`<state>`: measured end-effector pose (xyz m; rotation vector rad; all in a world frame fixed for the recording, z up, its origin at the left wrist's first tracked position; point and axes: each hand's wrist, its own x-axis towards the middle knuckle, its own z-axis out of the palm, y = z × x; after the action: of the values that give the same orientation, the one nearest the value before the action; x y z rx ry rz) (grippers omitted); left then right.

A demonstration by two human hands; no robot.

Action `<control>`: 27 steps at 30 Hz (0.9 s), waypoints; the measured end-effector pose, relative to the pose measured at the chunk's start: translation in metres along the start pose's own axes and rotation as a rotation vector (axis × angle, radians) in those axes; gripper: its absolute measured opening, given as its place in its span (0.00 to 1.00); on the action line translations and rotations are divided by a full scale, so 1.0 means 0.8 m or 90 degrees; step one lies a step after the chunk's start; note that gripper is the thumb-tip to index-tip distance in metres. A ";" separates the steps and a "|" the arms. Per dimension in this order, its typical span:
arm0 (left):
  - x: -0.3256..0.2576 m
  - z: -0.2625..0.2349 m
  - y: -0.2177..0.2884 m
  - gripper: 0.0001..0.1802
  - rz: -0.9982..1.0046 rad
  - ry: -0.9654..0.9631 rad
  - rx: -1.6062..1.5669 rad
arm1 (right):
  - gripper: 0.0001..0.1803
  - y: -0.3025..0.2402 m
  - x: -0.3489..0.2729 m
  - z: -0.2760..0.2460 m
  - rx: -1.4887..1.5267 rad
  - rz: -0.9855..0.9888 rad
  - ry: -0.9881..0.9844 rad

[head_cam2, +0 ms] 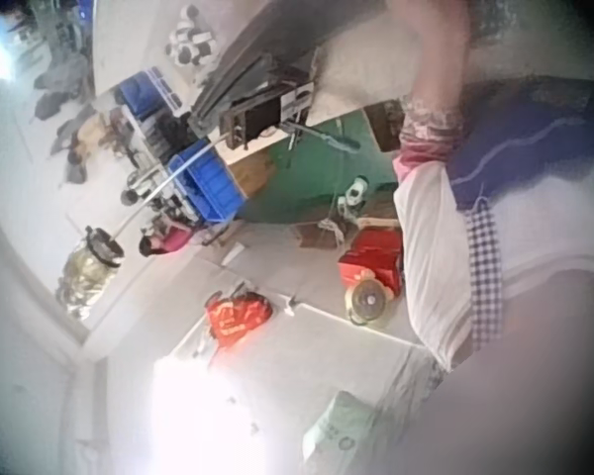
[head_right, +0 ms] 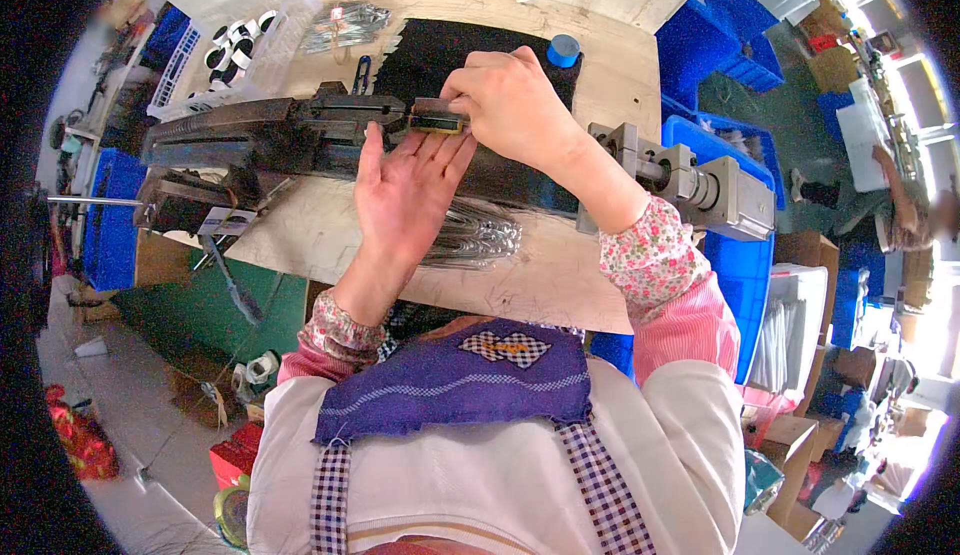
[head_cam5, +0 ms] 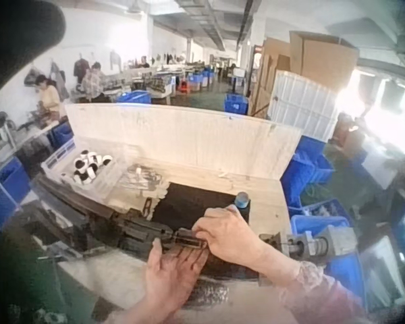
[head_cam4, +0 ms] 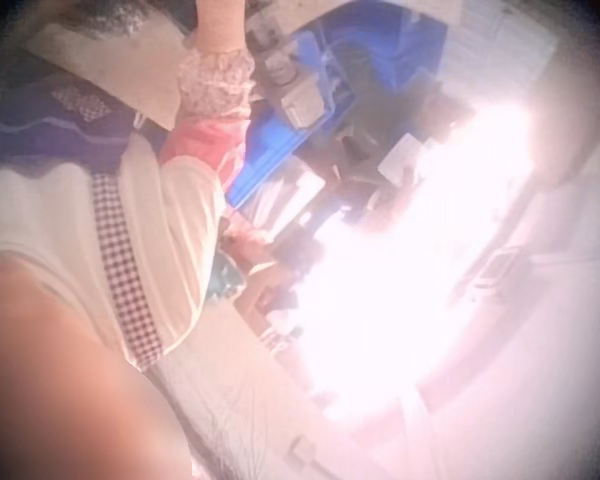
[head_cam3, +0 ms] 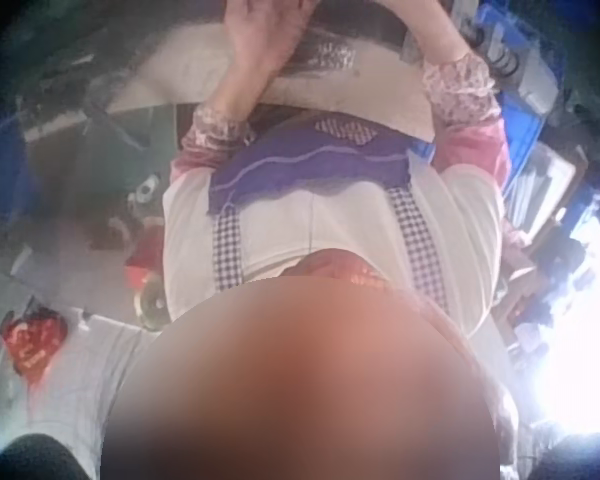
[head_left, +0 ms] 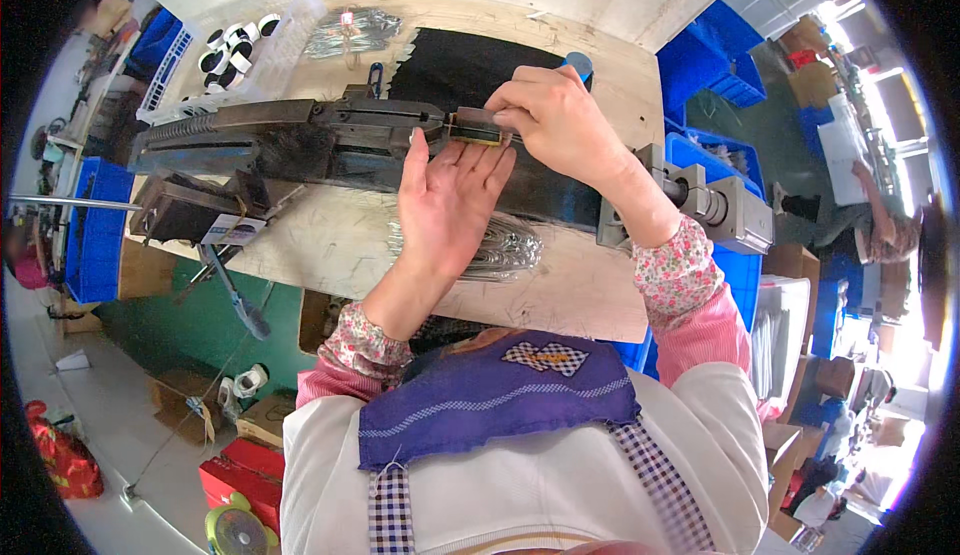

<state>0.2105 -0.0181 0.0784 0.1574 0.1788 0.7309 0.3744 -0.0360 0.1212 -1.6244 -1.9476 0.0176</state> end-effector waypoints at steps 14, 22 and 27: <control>0.004 -0.001 0.008 0.36 -0.038 0.000 0.024 | 0.06 0.000 -0.002 -0.017 -0.050 -0.062 0.014; -0.001 -0.007 0.009 0.27 0.023 -0.001 0.068 | 0.09 -0.060 -0.016 -0.023 -0.205 0.032 -0.109; 0.000 0.008 0.012 0.26 0.003 0.058 0.069 | 0.08 -0.064 -0.012 -0.007 -0.288 -0.015 -0.131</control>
<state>0.2053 -0.0115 0.0871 0.2279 0.3048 0.7340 0.3320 -0.0598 0.1407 -1.9465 -2.2446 -0.2969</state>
